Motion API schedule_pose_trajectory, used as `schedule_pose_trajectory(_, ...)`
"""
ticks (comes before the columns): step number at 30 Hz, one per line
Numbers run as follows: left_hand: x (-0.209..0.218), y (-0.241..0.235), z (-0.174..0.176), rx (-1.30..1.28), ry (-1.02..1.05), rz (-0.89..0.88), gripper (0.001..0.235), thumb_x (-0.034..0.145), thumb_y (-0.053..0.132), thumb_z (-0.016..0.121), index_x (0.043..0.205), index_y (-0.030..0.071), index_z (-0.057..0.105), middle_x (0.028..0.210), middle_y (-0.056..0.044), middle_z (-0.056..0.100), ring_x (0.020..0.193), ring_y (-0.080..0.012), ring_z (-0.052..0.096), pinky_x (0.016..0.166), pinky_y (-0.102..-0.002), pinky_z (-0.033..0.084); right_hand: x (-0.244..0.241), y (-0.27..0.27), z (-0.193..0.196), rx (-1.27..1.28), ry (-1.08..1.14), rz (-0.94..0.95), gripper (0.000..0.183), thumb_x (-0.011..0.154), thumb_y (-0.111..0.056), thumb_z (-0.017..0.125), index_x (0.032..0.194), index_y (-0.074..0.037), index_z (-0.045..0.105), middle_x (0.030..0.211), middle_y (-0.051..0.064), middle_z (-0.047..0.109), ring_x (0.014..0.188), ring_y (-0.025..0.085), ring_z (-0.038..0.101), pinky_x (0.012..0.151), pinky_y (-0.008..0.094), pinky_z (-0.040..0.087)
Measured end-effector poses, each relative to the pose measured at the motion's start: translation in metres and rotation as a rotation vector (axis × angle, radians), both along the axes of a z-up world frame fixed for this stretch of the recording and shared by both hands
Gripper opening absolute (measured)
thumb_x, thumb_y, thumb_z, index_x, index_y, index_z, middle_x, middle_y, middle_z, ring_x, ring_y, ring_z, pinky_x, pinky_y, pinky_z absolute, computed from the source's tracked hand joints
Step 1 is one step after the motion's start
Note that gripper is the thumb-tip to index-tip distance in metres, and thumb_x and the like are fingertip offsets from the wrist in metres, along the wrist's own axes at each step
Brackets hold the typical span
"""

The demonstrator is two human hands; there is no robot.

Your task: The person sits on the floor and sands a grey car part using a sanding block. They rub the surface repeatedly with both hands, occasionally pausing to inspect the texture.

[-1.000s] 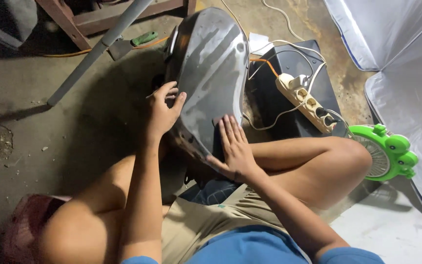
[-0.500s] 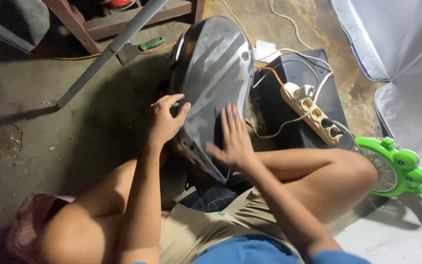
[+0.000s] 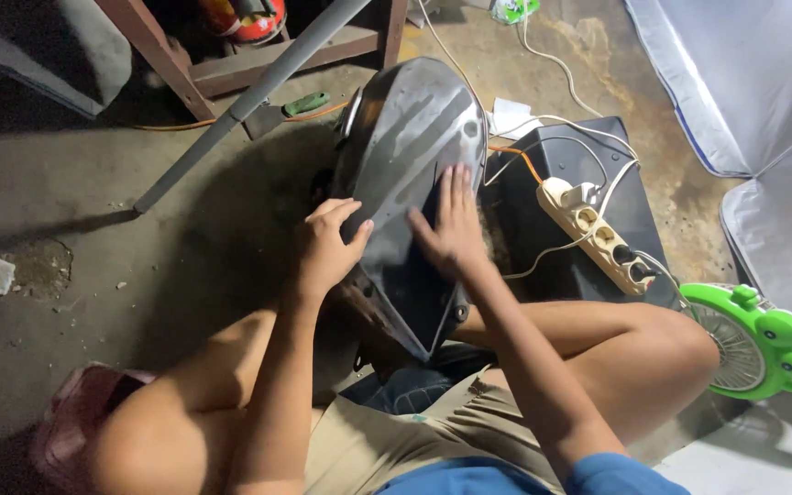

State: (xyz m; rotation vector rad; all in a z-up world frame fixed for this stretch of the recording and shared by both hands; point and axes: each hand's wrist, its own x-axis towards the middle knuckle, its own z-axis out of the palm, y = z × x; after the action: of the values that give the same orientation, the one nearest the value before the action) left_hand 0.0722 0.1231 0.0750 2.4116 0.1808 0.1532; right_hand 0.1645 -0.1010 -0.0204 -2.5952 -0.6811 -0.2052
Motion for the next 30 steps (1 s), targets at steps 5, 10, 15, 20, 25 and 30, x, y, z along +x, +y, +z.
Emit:
schedule_pose_trajectory(5,0.027,0.022,0.013,-0.062,-0.062,-0.002,0.036,0.091,0.029,0.074,0.118,0.005,0.073,0.099,-0.013,0.075,0.092,-0.0307,0.075,0.076,-0.041,0.061,-0.119,-0.010,0.036,-0.194,0.013,0.127,0.118,0.083,-0.079,0.056,0.159,0.005,0.024,0.164,0.030,0.024,0.153,0.044,0.023,0.122,0.050,0.020)
schedule_pose_trajectory(10,0.097,0.062,0.092,0.085,-0.352,0.083,0.026,0.097,0.028,0.069,0.085,0.007,0.064,0.070,-0.018,0.061,0.075,-0.0449,0.069,0.061,-0.050,0.051,-0.072,-0.005,0.041,-0.117,0.140,0.209,0.102,0.091,-0.065,0.058,0.158,0.005,0.026,0.163,0.031,0.026,0.151,0.046,0.024,0.121,0.052,0.020)
schedule_pose_trajectory(15,0.160,0.083,0.086,0.401,-0.710,0.069,0.024,0.098,0.015,0.075,0.114,0.004,0.061,0.099,-0.014,0.068,0.084,-0.0345,0.064,0.068,-0.046,0.051,-0.027,0.001,0.029,-0.039,0.104,0.131,0.103,0.094,-0.062,0.058,0.159,0.009,0.021,0.163,0.036,0.019,0.152,0.050,0.020,0.122,0.055,0.020)
schedule_pose_trajectory(20,0.197,0.094,0.082,0.422,-0.724,0.078,0.025,0.098,0.017,0.076,0.114,0.004,0.062,0.099,-0.014,0.068,0.085,-0.0350,0.064,0.069,-0.046,0.051,-0.110,-0.013,0.053,-0.101,0.160,0.258,0.122,0.080,-0.080,0.059,0.159,0.005,0.021,0.166,0.030,0.019,0.154,0.045,0.016,0.123,0.051,0.013)
schedule_pose_trajectory(25,0.212,0.110,0.072,0.449,-0.729,0.088,0.026,0.098,0.020,0.076,0.115,0.005,0.063,0.100,-0.014,0.068,0.086,-0.0354,0.065,0.071,-0.046,0.052,-0.072,-0.018,0.041,-0.109,0.207,0.279,0.114,0.085,-0.076,0.055,0.161,0.002,0.021,0.167,0.027,0.018,0.155,0.041,0.014,0.123,0.050,0.012)
schedule_pose_trajectory(30,0.207,0.131,0.057,0.485,-0.726,0.083,0.027,0.099,0.022,0.077,0.116,0.005,0.064,0.100,-0.015,0.068,0.087,-0.0358,0.066,0.072,-0.046,0.052,-0.072,-0.012,0.055,-0.103,0.284,0.222,0.113,0.087,-0.075,0.050,0.161,0.004,0.017,0.167,0.029,0.015,0.156,0.042,0.011,0.124,0.050,0.008)
